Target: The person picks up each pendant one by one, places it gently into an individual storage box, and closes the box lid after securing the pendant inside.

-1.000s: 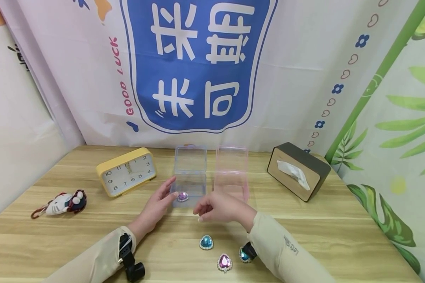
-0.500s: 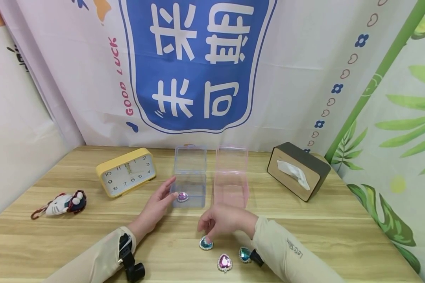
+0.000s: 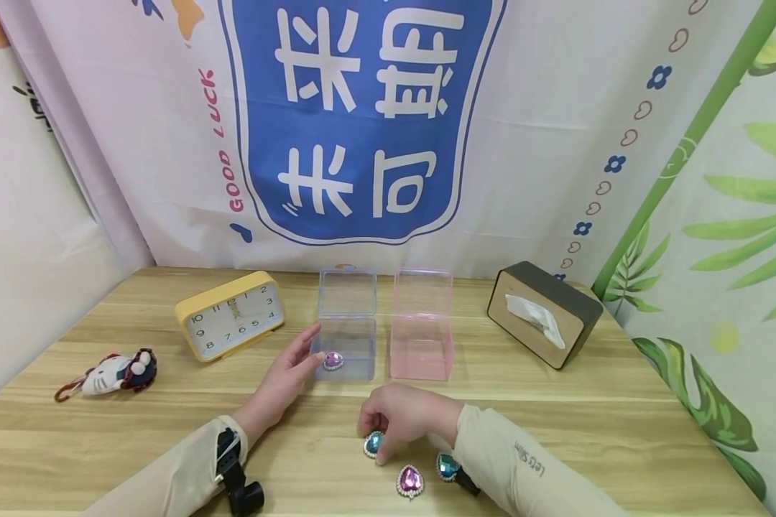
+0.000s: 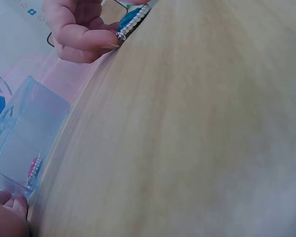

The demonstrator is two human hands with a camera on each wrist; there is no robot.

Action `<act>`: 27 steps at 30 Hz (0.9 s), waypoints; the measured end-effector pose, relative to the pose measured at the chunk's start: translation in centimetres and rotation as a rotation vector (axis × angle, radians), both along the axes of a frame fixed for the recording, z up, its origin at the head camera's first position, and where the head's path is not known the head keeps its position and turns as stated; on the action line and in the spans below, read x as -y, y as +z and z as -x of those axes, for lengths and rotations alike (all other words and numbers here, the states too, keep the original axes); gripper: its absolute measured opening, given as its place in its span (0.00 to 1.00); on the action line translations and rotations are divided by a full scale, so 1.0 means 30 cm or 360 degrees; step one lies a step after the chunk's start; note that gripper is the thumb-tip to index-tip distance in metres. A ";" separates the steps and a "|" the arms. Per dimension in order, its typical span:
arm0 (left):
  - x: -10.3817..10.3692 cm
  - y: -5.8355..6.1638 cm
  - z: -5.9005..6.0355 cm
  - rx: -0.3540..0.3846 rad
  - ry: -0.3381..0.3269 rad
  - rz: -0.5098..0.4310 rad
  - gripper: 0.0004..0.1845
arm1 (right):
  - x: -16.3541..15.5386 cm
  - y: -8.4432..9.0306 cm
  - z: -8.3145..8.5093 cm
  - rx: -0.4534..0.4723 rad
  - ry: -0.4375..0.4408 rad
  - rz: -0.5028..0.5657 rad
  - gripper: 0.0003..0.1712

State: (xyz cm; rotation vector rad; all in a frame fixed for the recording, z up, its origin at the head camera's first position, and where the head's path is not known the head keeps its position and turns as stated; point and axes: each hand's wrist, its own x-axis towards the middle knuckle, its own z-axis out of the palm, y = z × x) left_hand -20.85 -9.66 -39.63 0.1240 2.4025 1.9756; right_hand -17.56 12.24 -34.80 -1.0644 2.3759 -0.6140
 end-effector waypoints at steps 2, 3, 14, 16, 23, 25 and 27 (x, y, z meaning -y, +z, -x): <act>0.000 0.001 -0.001 -0.0001 0.0002 -0.0002 0.31 | 0.003 -0.002 -0.004 -0.0003 -0.0020 -0.0015 0.16; 0.000 0.002 -0.002 0.0001 0.0003 0.0000 0.31 | 0.004 -0.003 -0.006 -0.0008 -0.0028 -0.0025 0.16; 0.001 0.002 -0.001 -0.0010 0.0008 0.0000 0.31 | 0.014 0.012 -0.014 0.0070 -0.0080 -0.0007 0.15; 0.001 -0.001 -0.001 -0.0018 0.0005 -0.0004 0.31 | 0.012 0.015 -0.012 0.0073 -0.0080 0.0013 0.13; 0.000 -0.007 -0.001 -0.0027 0.0002 -0.0018 0.31 | 0.002 0.033 0.006 0.0063 -0.0066 0.0148 0.07; 0.000 -0.006 -0.001 -0.0027 0.0002 -0.0021 0.31 | 0.000 0.039 0.015 0.0057 -0.0050 0.0223 0.07; 0.000 -0.005 -0.001 -0.0027 0.0000 -0.0018 0.31 | -0.002 0.043 0.026 0.0050 -0.0065 0.0279 0.06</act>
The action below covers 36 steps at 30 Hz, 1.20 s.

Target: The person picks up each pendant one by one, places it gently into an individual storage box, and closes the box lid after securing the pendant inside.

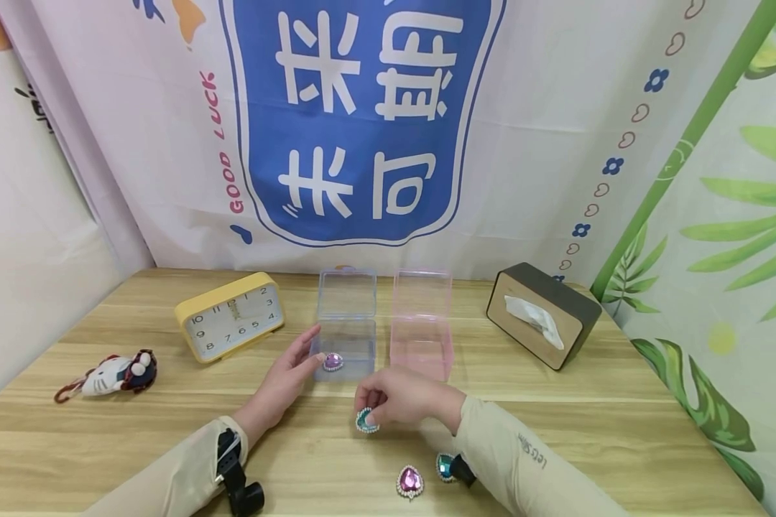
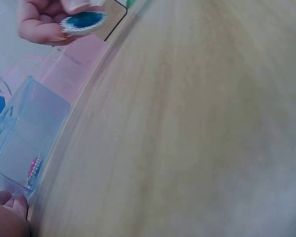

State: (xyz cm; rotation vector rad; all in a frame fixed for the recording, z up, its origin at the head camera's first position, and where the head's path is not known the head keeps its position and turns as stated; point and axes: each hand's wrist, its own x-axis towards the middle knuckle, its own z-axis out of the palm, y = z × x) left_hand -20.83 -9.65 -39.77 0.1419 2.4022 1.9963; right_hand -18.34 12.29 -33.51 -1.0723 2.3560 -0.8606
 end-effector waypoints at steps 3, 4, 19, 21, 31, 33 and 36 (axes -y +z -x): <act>0.000 0.001 0.001 0.0003 -0.0006 0.0008 0.32 | 0.001 0.005 0.018 0.0019 -0.0069 0.0080 0.06; 0.001 0.001 0.002 0.0005 -0.0008 0.0011 0.32 | 0.003 0.006 0.024 0.0028 -0.0101 0.0098 0.06; 0.000 0.005 0.002 0.0022 -0.0013 0.0020 0.31 | 0.046 0.014 0.116 0.0313 -0.0548 0.0485 0.09; 0.000 0.007 0.001 0.0026 -0.0015 0.0023 0.31 | 0.054 0.016 0.127 0.0323 -0.0599 0.0496 0.09; 0.001 0.015 -0.001 0.0045 -0.0010 0.0038 0.31 | 0.114 0.022 0.184 0.0225 -0.0754 0.0385 0.08; 0.001 0.015 0.000 0.0046 -0.0016 0.0029 0.31 | 0.128 0.017 0.198 0.0195 -0.0765 0.0355 0.08; 0.002 0.013 -0.001 0.0055 -0.0020 0.0018 0.31 | 0.149 0.008 0.219 0.0134 -0.0744 0.0278 0.08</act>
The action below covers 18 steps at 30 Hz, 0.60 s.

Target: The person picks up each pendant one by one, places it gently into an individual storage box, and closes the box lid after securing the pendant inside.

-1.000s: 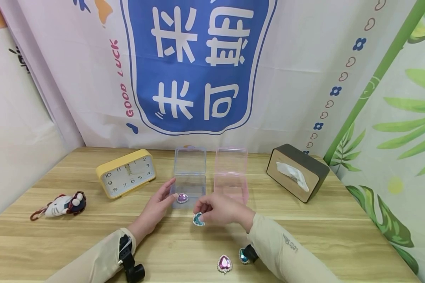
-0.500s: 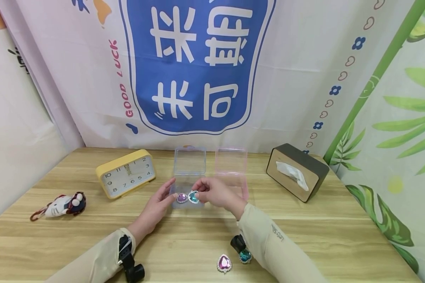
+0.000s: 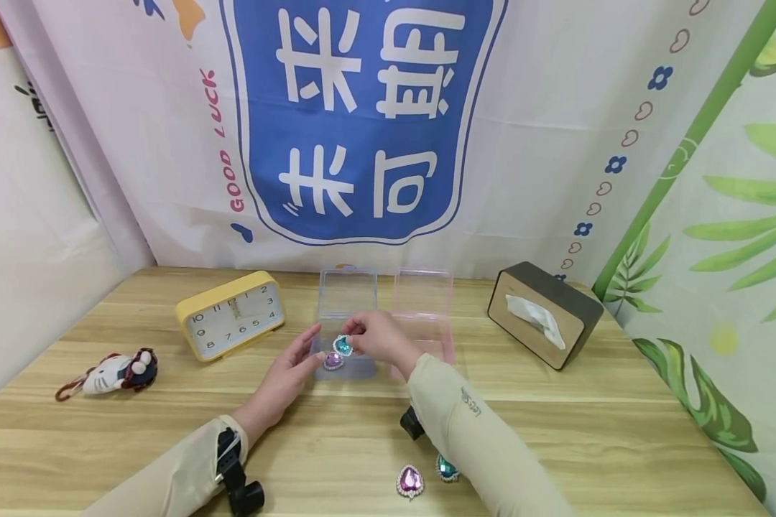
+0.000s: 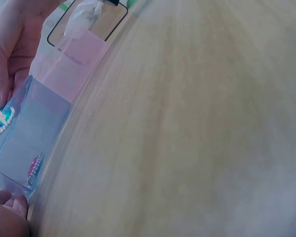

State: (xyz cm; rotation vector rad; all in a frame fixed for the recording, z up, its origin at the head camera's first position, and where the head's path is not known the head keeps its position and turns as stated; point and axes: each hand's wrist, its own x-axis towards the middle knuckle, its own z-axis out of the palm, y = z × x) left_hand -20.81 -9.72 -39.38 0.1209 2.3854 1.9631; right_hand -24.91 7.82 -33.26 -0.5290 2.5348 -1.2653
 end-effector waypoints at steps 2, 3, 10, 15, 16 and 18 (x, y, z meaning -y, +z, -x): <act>-0.001 -0.001 0.000 0.0008 0.0000 0.0000 0.31 | 0.014 -0.002 0.010 -0.0038 0.0036 -0.0107 0.09; -0.001 -0.001 0.000 0.0011 0.0001 0.0003 0.31 | 0.021 -0.002 0.013 -0.0052 0.0062 -0.0164 0.09; 0.002 -0.005 0.000 -0.0010 -0.0013 0.0011 0.31 | 0.072 0.003 0.024 -0.0210 0.0311 -0.0617 0.11; 0.004 -0.005 0.001 -0.0018 -0.0015 0.0002 0.30 | 0.087 -0.003 0.028 -0.0175 0.0284 -0.0663 0.12; 0.004 -0.005 0.001 -0.0020 -0.0013 0.0005 0.30 | 0.089 -0.004 0.028 -0.0174 0.0280 -0.0665 0.12; 0.005 -0.004 0.002 -0.0023 -0.0014 0.0007 0.30 | 0.091 -0.004 0.027 -0.0177 0.0277 -0.0681 0.13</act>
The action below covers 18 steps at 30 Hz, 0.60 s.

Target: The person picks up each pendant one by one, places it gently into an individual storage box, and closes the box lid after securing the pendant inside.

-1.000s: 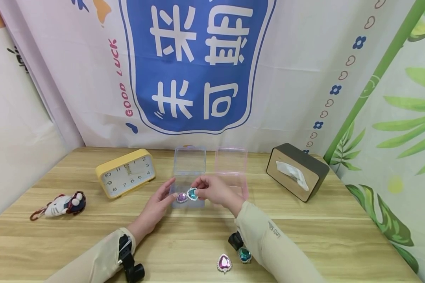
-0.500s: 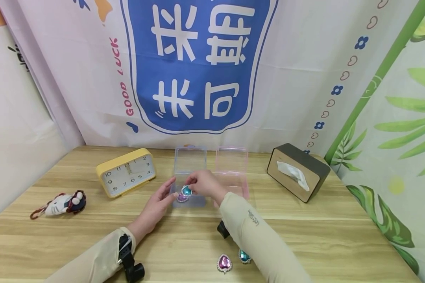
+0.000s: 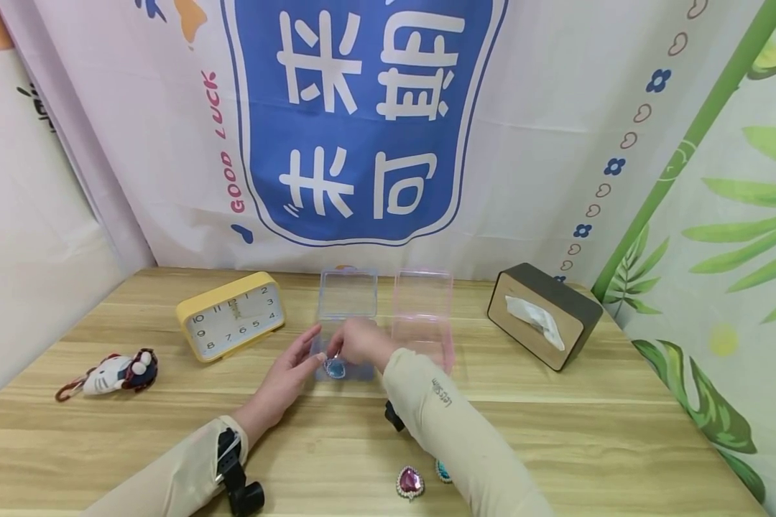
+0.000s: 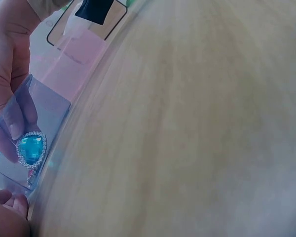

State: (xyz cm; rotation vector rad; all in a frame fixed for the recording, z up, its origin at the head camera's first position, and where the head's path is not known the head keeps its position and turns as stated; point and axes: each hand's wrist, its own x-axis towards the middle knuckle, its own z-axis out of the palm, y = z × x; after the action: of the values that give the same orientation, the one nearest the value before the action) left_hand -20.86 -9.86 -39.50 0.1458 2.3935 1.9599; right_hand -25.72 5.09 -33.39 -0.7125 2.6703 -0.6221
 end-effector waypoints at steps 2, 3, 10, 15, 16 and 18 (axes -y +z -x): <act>0.000 0.001 0.000 0.0001 0.0000 0.0002 0.31 | -0.001 0.000 -0.005 -0.0021 0.0007 -0.0003 0.12; -0.001 0.002 0.000 0.0004 0.0002 0.0003 0.31 | -0.003 0.000 -0.008 -0.0031 0.0003 0.0011 0.12; -0.017 0.014 0.006 0.0094 0.0044 0.0046 0.32 | -0.079 0.015 -0.061 -0.0109 -0.0055 0.0313 0.14; -0.012 0.046 0.001 0.0068 0.0113 0.0155 0.33 | -0.153 0.056 -0.127 -0.0177 0.0026 0.0448 0.13; -0.011 0.055 0.002 0.0030 0.0123 0.0176 0.33 | -0.168 0.063 -0.141 -0.0195 0.0048 0.0450 0.12; -0.012 0.072 0.003 -0.0087 0.0131 0.0220 0.34 | -0.196 0.073 -0.167 -0.0226 0.0100 0.0452 0.12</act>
State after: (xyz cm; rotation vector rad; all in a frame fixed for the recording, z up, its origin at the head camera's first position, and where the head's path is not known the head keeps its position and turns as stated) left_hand -20.96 -9.50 -37.34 0.0981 2.5996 1.8377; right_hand -20.73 10.96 -31.20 -0.9440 2.7035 -0.9803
